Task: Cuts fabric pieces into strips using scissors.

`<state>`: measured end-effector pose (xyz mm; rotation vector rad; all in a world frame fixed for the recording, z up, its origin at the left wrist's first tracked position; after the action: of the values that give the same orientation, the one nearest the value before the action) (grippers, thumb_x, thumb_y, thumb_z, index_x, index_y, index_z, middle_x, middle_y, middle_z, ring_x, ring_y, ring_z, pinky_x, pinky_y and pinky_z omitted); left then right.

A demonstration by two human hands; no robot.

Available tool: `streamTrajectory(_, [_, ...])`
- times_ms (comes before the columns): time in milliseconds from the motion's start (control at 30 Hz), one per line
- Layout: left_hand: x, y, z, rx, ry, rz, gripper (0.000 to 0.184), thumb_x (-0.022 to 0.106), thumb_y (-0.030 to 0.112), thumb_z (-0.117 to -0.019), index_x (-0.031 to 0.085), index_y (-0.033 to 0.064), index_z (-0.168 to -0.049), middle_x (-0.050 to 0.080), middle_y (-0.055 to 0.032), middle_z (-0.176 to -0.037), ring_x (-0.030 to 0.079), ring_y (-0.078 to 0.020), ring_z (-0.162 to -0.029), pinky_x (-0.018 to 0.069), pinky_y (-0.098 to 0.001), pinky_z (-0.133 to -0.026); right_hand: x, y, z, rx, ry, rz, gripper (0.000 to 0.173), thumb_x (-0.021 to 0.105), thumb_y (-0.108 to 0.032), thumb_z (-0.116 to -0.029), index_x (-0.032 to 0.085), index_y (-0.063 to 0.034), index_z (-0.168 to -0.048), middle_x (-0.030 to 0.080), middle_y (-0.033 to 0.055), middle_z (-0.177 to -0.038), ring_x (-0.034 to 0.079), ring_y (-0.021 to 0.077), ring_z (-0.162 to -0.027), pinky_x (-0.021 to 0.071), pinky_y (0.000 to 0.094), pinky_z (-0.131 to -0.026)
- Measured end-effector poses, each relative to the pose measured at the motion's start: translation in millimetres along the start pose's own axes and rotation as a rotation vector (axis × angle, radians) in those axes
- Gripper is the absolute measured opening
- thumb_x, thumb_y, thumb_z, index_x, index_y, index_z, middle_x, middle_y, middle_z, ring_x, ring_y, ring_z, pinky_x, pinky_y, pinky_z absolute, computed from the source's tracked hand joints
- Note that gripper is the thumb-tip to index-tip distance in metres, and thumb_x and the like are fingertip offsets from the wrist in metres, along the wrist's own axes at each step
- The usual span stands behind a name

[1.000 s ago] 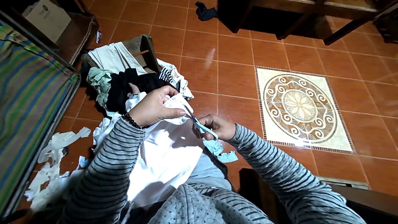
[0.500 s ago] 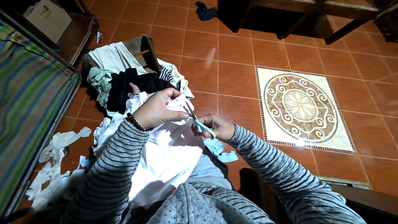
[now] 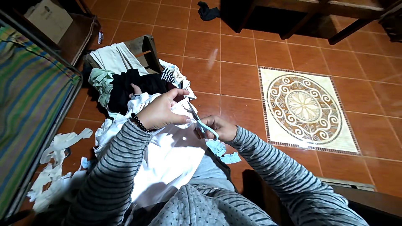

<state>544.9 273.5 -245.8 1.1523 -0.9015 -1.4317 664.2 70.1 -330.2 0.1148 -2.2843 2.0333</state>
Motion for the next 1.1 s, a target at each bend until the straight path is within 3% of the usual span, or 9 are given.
streamTrajectory(167, [-2.4,2.3,0.8,-0.013,0.008,-0.02,0.085,0.084,-0.004,-0.0751,0.044,0.0112,-0.149,0.074,-0.0107,-0.09,0.073,-0.0161,-0.078,0.0619,-0.0299,-0.074,0.9,3.8,2.8,0.003,0.04,-0.022,0.034,0.069,-0.051,-0.0936,0.068,-0.0181,-0.087,0.066,-0.0154,-0.077,0.06,-0.0055,-0.071,0.0498,0.0163,-0.064])
streamTrajectory(300, [-3.4,2.1,2.2,-0.004,0.155,0.038,0.051,0.078,0.003,-0.0859,0.058,0.0074,-0.132,0.074,-0.0052,-0.086,0.07,-0.0079,-0.072,0.059,-0.0233,-0.068,1.0,6.9,4.7,0.003,0.072,-0.02,0.033,0.069,-0.05,-0.0944,0.068,-0.0178,-0.085,0.067,-0.0148,-0.077,0.06,-0.0055,-0.07,0.049,0.0159,-0.063])
streamTrajectory(367, [-3.6,0.7,1.4,0.008,0.228,0.075,0.043,0.076,0.003,-0.0887,0.058,0.0061,-0.128,0.072,-0.003,-0.087,0.068,-0.0053,-0.073,0.0574,-0.021,-0.068,2.3,8.4,5.0,-0.006,0.077,-0.022,0.033,0.069,-0.05,-0.0945,0.068,-0.0177,-0.085,0.067,-0.0143,-0.077,0.06,-0.005,-0.07,0.0493,0.0164,-0.063])
streamTrajectory(600, [-1.2,1.9,1.9,-0.009,0.185,0.129,0.055,0.077,-0.003,-0.0843,0.052,0.0058,-0.133,0.073,-0.0038,-0.081,0.069,-0.0069,-0.067,0.0583,-0.0208,-0.065,5.2,4.8,-0.3,-0.012,0.06,0.002,0.044,0.067,-0.06,-0.0918,0.068,-0.0159,-0.091,0.067,-0.0137,-0.082,0.06,-0.0052,-0.074,0.0494,0.0164,-0.066])
streamTrajectory(967, [-4.1,-4.7,2.5,-0.003,0.187,0.147,0.052,0.075,-0.002,-0.0865,0.052,0.006,-0.132,0.073,-0.0035,-0.082,0.069,-0.0066,-0.068,0.0581,-0.0212,-0.066,5.8,8.7,-0.1,-0.037,0.077,-0.027,0.032,0.069,-0.048,-0.0947,0.067,-0.0167,-0.086,0.067,-0.014,-0.078,0.061,-0.0051,-0.071,0.05,0.0167,-0.065])
streamTrajectory(1100, [-0.6,-2.2,2.9,-0.001,0.18,0.163,0.057,0.076,-0.002,-0.0848,0.05,0.0066,-0.135,0.073,-0.004,-0.082,0.069,-0.0073,-0.069,0.0589,-0.0217,-0.068,5.3,2.9,-1.6,-0.022,0.045,0.003,0.048,0.064,-0.062,-0.0928,0.068,-0.0145,-0.098,0.068,-0.0135,-0.086,0.061,-0.0055,-0.077,0.0504,0.0164,-0.069])
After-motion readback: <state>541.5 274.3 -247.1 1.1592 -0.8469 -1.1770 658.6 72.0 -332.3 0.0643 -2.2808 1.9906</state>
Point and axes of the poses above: each hand's wrist, its own z-axis away from the middle knuckle, its own x-axis out of the palm, y = z × x, the point moved 1 cm from there along -z, towards the middle knuckle
